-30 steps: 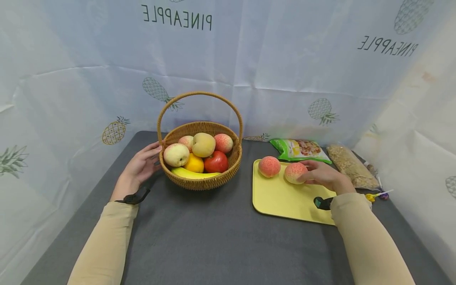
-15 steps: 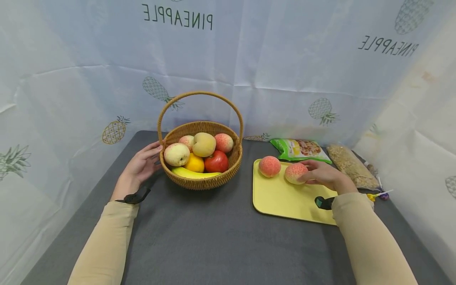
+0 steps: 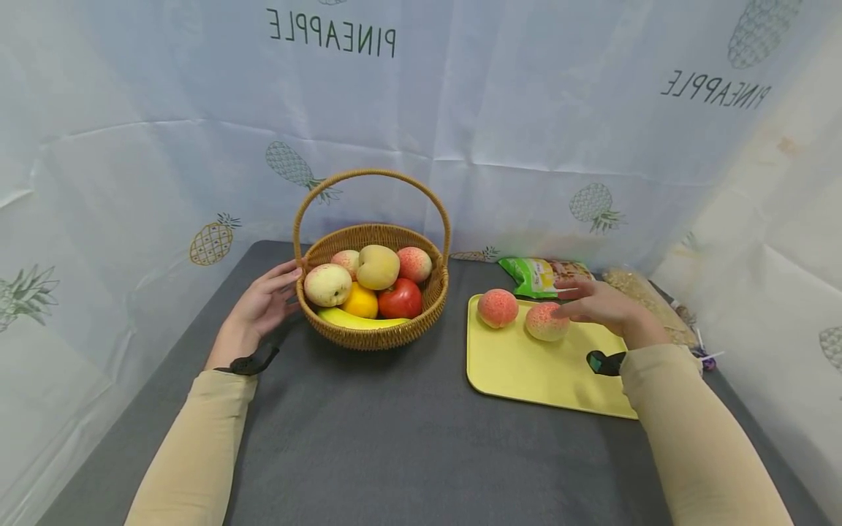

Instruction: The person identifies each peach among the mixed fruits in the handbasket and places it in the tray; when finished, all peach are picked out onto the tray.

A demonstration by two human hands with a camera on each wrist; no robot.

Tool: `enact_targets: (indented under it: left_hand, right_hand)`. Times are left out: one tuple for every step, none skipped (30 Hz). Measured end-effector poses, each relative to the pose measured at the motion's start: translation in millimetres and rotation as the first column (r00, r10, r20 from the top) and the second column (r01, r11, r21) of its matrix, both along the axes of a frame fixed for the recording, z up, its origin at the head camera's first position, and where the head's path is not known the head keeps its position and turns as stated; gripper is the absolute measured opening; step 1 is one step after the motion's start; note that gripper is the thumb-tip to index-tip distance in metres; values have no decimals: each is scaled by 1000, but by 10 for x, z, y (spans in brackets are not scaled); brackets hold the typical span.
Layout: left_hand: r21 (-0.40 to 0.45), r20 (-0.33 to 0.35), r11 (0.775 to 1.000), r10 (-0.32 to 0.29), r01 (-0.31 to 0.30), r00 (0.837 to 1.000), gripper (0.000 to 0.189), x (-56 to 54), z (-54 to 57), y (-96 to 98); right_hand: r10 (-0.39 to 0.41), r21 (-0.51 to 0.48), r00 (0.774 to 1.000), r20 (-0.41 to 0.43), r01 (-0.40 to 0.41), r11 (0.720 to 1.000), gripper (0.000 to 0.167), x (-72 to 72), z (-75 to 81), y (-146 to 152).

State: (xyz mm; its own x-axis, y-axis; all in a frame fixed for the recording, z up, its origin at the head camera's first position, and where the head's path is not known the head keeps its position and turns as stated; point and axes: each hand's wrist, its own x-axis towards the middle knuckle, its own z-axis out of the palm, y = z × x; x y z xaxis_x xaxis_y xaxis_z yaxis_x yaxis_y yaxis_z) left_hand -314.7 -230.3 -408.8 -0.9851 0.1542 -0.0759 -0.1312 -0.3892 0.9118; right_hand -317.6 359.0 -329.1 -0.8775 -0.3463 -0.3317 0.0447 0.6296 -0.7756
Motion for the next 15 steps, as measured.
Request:
enact_targets:
  left_hand:
    - [1, 2, 1000, 1, -1, 1000, 53, -2, -2, 1]
    - [0, 2, 1000, 0, 0, 1000, 53, -4, -3, 2]
    - [-2, 3, 1000, 0, 0, 1000, 53, -5, -3, 4]
    - [-2, 3, 1000, 0, 0, 1000, 53, -6, -3, 6]
    - [-2, 2, 1000, -1, 1, 1000, 52, -7, -2, 8]
    - [-2, 1, 1000, -3, 3, 1000, 52, -7, 0, 10]
    - [-2, 0, 1000, -3, 3, 1000, 51, -8, 2, 12]
    - [-3, -1, 1000, -3, 3, 1000, 51, -8, 4, 12]
    - [-3, 0, 1000, -2, 2, 1000, 51, -9, 6, 13]
    - [-2, 0, 1000, -2, 2, 1000, 51, -9, 7, 11]
    - [-3, 0, 1000, -1, 1, 1000, 50, -9, 8, 10]
    - [-3, 0, 1000, 0, 0, 1000, 50, -9, 8, 7]
    - [-3, 1, 1000, 1, -1, 1000, 51, -11, 7, 5]
    - [-3, 3, 1000, 2, -2, 1000, 51, -11, 6, 2]
    - [-4, 4, 1000, 3, -3, 1000, 51, -12, 3, 0]
  right_hand:
    - [3, 5, 1000, -7, -3, 1000, 81, 0, 19, -22]
    - [9, 12, 1000, -15, -9, 1000, 80, -2, 34, -42]
    - [16, 25, 1000, -23, -15, 1000, 79, -5, 45, -63]
    - [23, 42, 999, -32, -22, 999, 79, -8, 55, -85]
    - [30, 54, 999, -38, -28, 998, 78, -11, 62, -107]
    - [38, 65, 998, -43, -36, 997, 78, -17, 67, -128]
    - [43, 75, 998, -46, -39, 996, 78, -24, 71, -146]
    - [45, 83, 998, -46, -41, 996, 78, -29, 77, -165]
    - [48, 93, 998, -48, -43, 995, 78, -36, 81, -176]
    - [51, 98, 998, -48, -46, 994, 77, -41, 87, -186]
    - [54, 101, 997, -45, -49, 994, 77, -46, 91, -192]
    - [55, 111, 998, -45, -50, 993, 76, -50, 97, -200]
    - [58, 125, 997, -42, -52, 991, 75, -53, 101, -206]
    - [61, 139, 997, -39, -55, 989, 74, -54, 106, -211]
    - [68, 161, 997, -41, -61, 985, 72, -54, 110, -217]
